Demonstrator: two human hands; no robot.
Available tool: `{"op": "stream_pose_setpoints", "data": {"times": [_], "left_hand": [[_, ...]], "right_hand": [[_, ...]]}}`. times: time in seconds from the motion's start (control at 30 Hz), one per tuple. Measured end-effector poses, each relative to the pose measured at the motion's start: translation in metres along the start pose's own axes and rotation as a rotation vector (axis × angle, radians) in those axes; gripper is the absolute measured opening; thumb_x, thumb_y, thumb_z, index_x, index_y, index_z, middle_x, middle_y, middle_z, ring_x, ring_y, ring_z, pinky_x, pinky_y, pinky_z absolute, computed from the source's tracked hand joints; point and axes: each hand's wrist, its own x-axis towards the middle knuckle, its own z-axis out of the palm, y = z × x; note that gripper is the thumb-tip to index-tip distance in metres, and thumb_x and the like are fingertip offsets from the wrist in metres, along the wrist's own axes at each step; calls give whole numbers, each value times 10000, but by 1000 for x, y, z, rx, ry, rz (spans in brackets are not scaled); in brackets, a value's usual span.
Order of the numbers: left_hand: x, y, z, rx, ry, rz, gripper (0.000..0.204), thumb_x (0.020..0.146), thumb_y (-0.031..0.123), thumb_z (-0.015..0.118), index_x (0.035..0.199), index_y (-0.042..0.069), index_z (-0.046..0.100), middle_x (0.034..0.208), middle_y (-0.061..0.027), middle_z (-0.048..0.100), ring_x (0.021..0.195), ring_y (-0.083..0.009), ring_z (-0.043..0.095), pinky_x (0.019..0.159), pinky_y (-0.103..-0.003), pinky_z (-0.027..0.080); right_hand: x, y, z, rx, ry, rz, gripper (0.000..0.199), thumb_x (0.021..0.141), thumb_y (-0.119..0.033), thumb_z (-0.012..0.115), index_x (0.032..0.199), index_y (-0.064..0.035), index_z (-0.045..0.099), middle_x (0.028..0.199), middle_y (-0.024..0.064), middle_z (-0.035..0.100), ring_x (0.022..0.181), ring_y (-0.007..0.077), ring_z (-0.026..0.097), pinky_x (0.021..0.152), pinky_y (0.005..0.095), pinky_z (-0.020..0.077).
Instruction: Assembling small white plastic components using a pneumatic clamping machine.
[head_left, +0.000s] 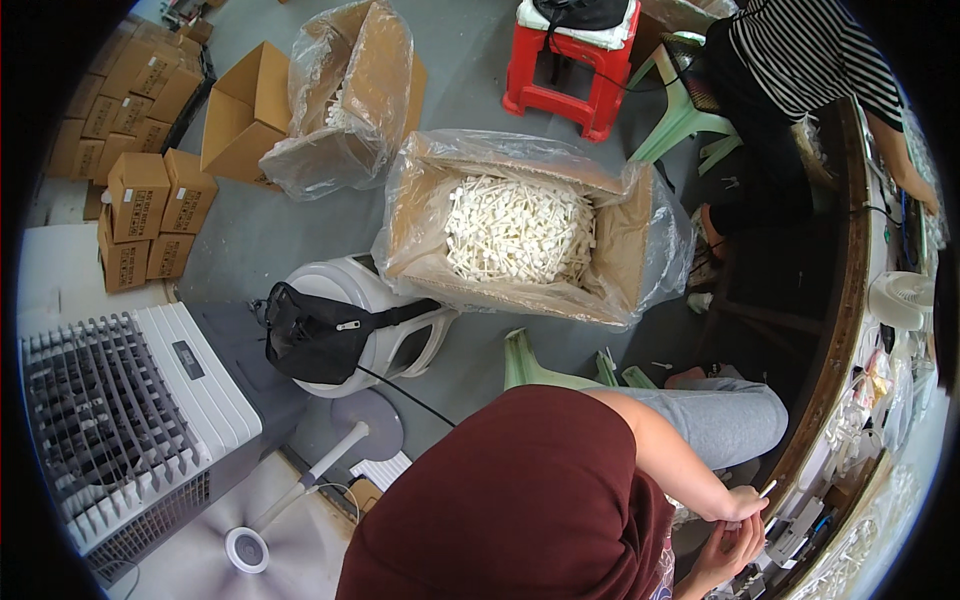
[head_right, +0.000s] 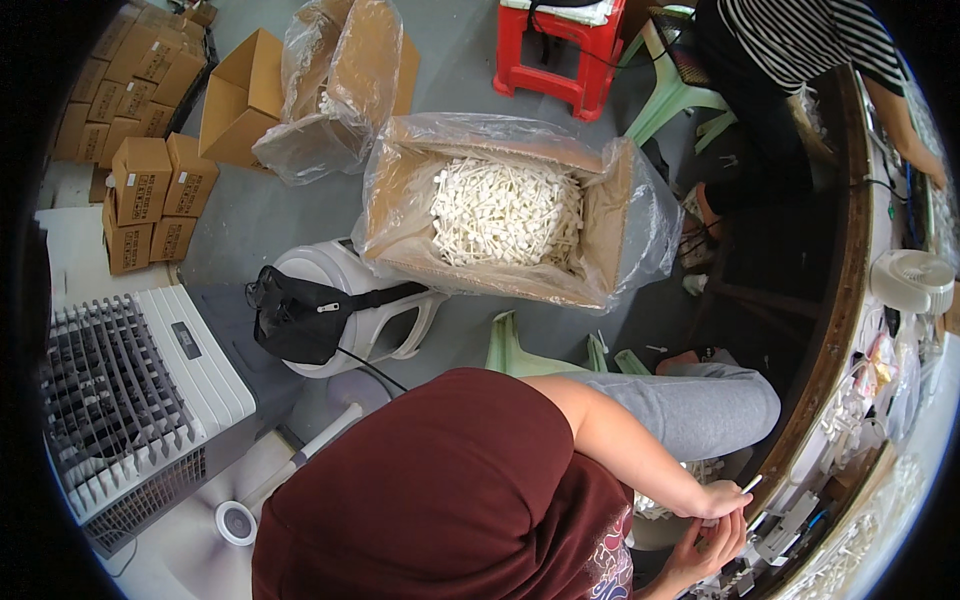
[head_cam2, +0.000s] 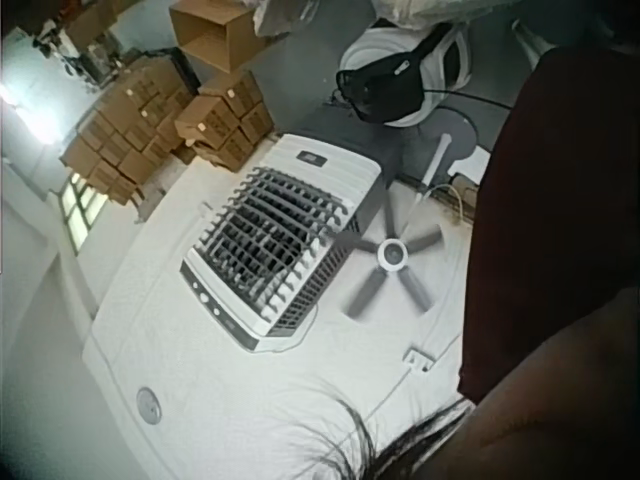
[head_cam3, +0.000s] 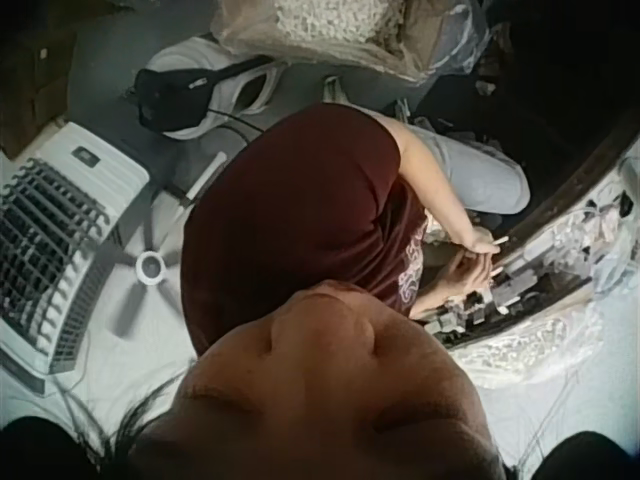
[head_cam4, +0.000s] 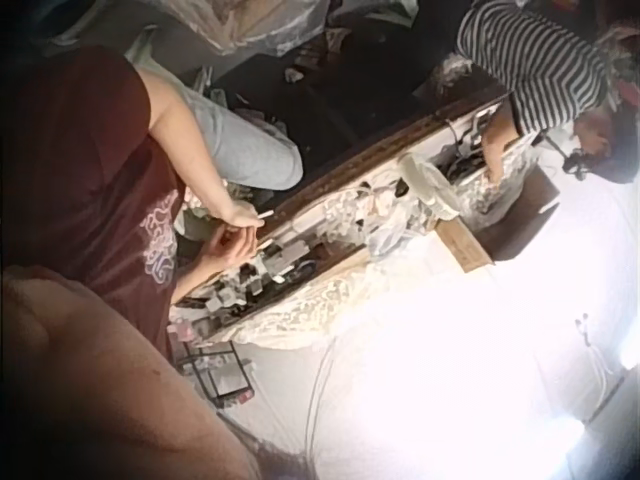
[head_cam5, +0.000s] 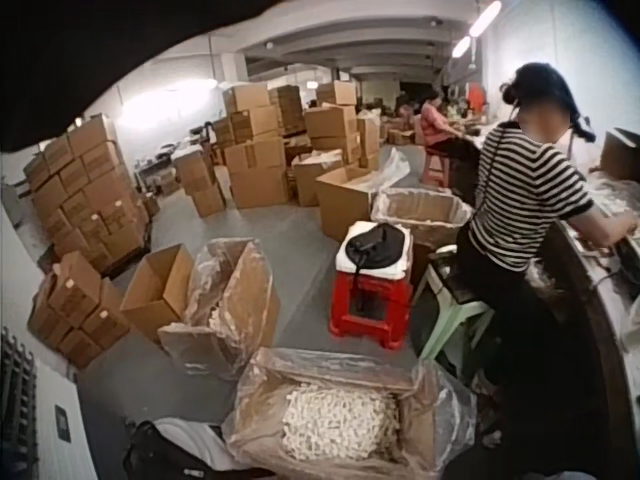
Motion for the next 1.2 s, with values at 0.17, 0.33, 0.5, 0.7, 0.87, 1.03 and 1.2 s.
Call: {"op": "stream_pose_setpoints", "data": {"times": [0.17,0.33,0.5,0.7,0.87,1.03,1.2], "left_hand": [[3,-11,5,-95,-49,-43,544,1055,383,376,826,-23,654,704,-135,676,606,-247,674,562,-380,538],[4,-13,-1,178,-31,94,546,1046,421,385,884,-16,670,804,-141,690,728,-250,661,697,-388,525],[2,-54,-8,180,-68,84,568,1050,412,380,878,-25,700,775,-128,691,698,-230,653,692,-393,518],[-11,-32,-17,238,-329,-173,485,1069,353,355,976,-6,668,884,-123,708,754,-207,660,672,-382,546],[-3,-16,-9,384,-501,-271,343,1073,267,365,1161,-7,551,1026,-150,696,875,-222,695,680,-366,574],[3,27,2,774,-662,-127,222,1037,157,435,1137,-3,551,865,-114,710,751,-207,678,661,-362,540],[4,39,21,729,-708,-56,227,987,122,480,1177,5,516,756,-72,698,768,-201,656,691,-353,493]], "right_hand": [[-23,14,5,-33,96,199,361,809,-16,742,1158,21,656,1211,144,619,1021,269,599,795,379,510],[-4,-19,-6,-157,195,61,315,819,-247,851,951,-7,696,923,106,670,770,250,685,626,346,569],[-29,-17,0,-1,229,140,314,810,-269,862,926,-16,716,904,83,656,705,230,657,593,353,547],[-51,-19,13,53,408,296,272,818,-175,852,1003,-17,728,919,77,651,683,175,611,576,289,507],[-75,-16,13,111,492,473,253,830,-118,838,1006,11,710,898,77,656,679,155,600,564,267,498],[-100,-7,15,216,541,716,257,846,-99,821,1015,35,682,875,79,660,680,131,600,601,267,524],[-115,10,11,169,560,678,247,870,-95,796,1050,34,685,971,94,651,696,143,598,609,262,516]]}}
